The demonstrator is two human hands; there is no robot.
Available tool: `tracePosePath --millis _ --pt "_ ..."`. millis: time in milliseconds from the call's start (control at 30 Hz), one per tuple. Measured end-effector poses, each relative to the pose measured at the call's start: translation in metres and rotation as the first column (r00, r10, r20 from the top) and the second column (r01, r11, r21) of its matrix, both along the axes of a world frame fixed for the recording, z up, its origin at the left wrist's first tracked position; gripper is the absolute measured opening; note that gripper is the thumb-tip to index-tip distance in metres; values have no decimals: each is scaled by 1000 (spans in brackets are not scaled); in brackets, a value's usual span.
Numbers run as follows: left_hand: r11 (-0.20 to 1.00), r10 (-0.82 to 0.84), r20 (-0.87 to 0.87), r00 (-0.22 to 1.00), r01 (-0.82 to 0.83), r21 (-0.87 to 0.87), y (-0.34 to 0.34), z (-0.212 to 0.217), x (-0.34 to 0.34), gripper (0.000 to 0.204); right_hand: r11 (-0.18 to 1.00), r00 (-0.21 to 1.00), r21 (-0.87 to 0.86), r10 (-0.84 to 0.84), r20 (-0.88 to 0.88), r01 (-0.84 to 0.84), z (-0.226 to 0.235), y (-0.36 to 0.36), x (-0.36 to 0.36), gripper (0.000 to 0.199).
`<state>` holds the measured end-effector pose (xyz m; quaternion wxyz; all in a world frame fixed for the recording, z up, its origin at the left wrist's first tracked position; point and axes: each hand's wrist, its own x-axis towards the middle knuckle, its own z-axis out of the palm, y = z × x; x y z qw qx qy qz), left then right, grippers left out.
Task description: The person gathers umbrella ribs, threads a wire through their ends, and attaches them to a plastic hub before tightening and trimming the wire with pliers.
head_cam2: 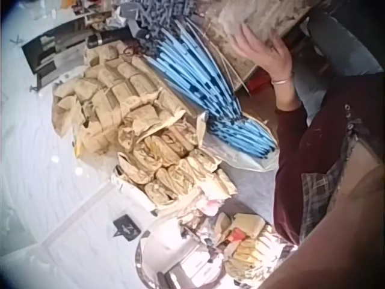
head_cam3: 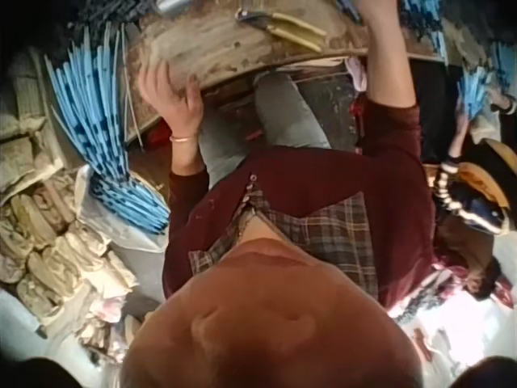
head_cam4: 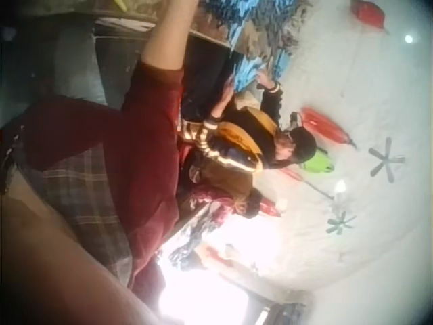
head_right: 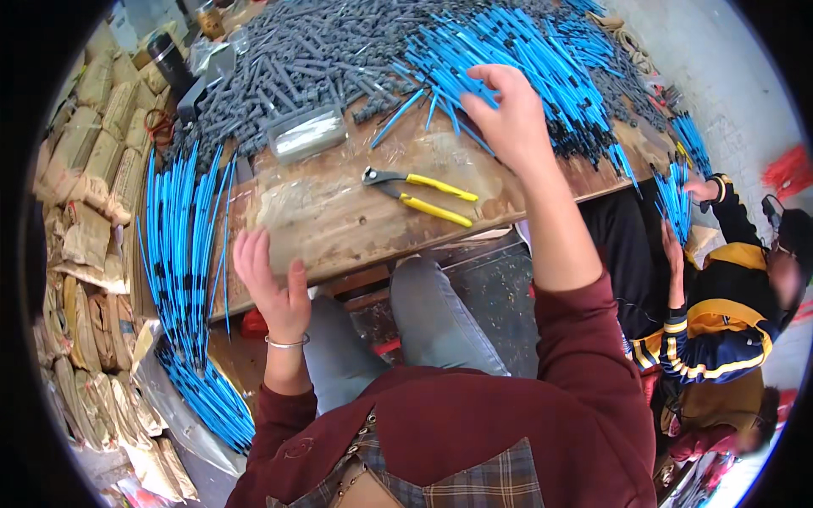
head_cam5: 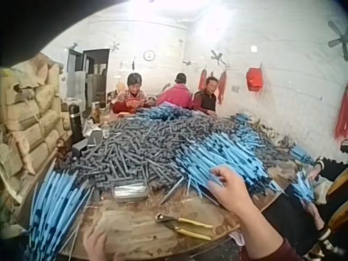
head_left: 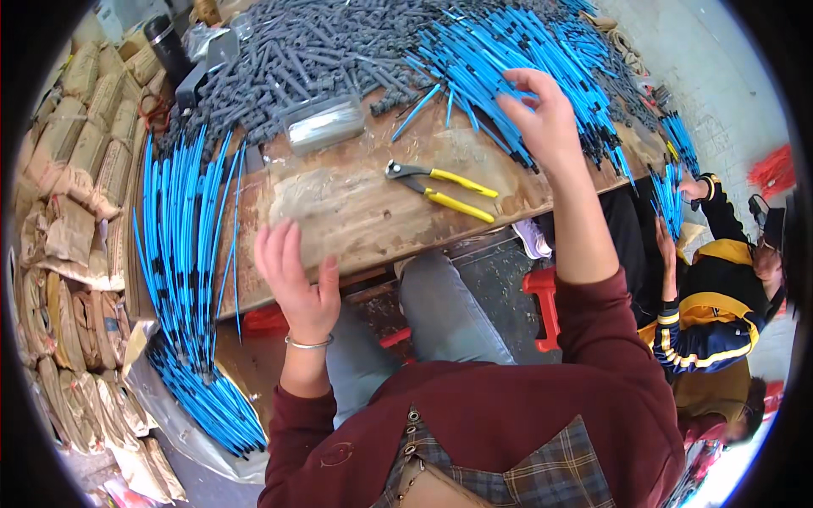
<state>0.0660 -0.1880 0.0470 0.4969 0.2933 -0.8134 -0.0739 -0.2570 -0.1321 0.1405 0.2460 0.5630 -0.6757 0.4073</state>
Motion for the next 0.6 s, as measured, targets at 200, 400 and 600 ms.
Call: tracePosePath --millis 200,400,600 --pt "995 94 -33 995 -94 -12 -13 -17 -2 38 952 991 285 -128 42 111 71 -7 -57 20" --pt "994 101 51 994 -98 -49 -14 -21 -9 32 782 839 305 -515 -177 544 101 6 -167 27" --pt "978 199 62 978 -193 -83 -12 -25 -18 26 667 719 269 -647 -254 695 86 17 -215 25"
